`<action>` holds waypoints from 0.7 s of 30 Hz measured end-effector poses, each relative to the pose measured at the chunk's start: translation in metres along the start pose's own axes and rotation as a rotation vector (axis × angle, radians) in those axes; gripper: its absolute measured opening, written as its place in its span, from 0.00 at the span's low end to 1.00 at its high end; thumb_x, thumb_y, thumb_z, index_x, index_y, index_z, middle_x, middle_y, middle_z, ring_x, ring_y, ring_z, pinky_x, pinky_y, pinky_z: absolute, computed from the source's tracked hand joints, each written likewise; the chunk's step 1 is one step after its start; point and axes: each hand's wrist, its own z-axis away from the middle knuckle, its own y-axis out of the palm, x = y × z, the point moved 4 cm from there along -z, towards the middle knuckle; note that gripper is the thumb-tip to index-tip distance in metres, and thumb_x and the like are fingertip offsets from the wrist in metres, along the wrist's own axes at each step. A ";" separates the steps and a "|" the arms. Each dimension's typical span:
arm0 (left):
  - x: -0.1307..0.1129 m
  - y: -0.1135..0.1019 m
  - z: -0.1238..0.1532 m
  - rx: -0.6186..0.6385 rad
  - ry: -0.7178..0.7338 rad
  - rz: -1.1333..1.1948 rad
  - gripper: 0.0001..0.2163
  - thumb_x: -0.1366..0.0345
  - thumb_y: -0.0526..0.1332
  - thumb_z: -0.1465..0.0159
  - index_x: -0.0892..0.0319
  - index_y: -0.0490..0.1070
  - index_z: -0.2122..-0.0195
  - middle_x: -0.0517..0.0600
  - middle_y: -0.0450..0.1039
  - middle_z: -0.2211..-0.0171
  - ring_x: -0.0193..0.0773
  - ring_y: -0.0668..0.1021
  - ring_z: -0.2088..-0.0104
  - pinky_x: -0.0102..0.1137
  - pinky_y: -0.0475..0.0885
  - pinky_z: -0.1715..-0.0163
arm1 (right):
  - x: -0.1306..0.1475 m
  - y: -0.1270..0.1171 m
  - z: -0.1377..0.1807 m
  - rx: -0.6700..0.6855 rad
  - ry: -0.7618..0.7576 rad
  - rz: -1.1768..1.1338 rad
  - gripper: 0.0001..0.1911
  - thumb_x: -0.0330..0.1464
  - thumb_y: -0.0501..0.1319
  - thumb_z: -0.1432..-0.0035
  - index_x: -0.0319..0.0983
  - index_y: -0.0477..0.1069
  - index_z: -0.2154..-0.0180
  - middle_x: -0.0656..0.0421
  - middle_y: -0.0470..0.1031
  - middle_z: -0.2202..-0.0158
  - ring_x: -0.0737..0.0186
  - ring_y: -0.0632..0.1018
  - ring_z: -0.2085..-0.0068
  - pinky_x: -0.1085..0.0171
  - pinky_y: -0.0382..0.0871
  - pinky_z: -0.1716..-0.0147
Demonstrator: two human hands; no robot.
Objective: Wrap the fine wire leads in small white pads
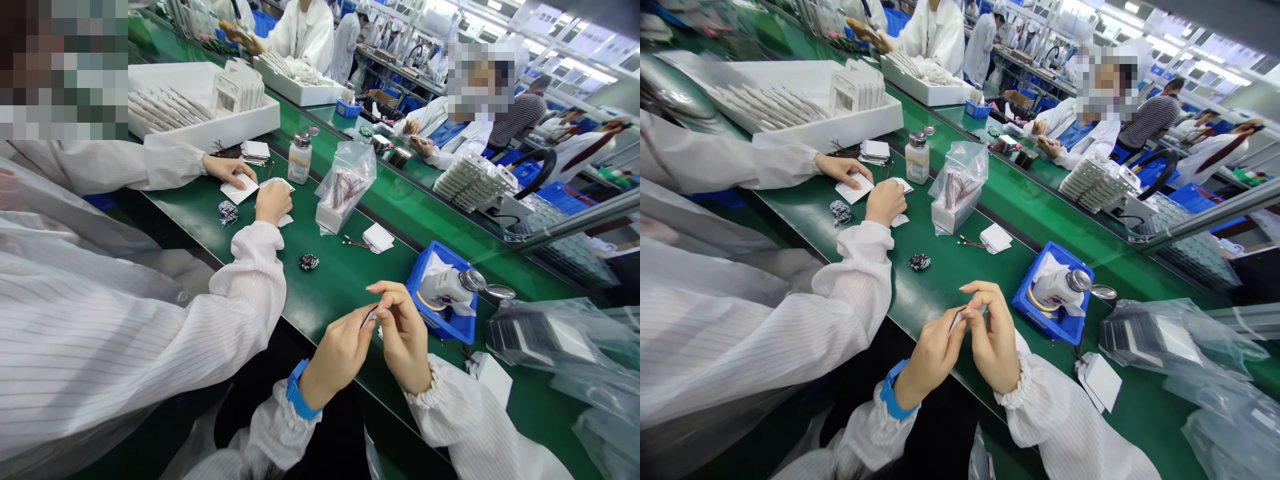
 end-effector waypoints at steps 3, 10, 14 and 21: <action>0.005 -0.001 0.000 0.010 -0.051 0.028 0.12 0.66 0.47 0.26 0.62 0.66 0.48 0.56 0.79 0.59 0.40 0.83 0.62 0.31 0.78 0.64 | 0.000 -0.001 -0.001 0.024 0.020 -0.053 0.03 0.31 0.55 0.32 0.44 0.66 0.61 0.56 0.71 0.51 0.60 0.72 0.48 0.59 0.67 0.50; 0.010 -0.004 0.001 -0.002 -0.077 0.020 0.12 0.65 0.45 0.25 0.61 0.65 0.50 0.53 0.78 0.64 0.38 0.82 0.65 0.29 0.76 0.67 | 0.003 -0.003 -0.006 0.021 -0.044 -0.066 0.11 0.30 0.57 0.34 0.46 0.71 0.51 0.55 0.72 0.47 0.57 0.73 0.44 0.55 0.69 0.45; 0.009 -0.004 0.000 -0.007 -0.039 -0.048 0.12 0.64 0.44 0.25 0.61 0.65 0.53 0.51 0.75 0.70 0.38 0.80 0.71 0.29 0.73 0.72 | 0.002 -0.001 -0.006 0.065 -0.057 0.029 0.12 0.28 0.61 0.37 0.47 0.75 0.54 0.55 0.72 0.46 0.56 0.73 0.44 0.55 0.70 0.46; 0.009 -0.002 0.000 0.013 -0.014 -0.044 0.10 0.69 0.45 0.27 0.61 0.65 0.55 0.53 0.77 0.68 0.39 0.81 0.69 0.30 0.74 0.71 | 0.004 -0.003 -0.006 0.000 -0.062 0.002 0.11 0.25 0.65 0.41 0.47 0.78 0.61 0.57 0.76 0.52 0.58 0.77 0.50 0.58 0.74 0.54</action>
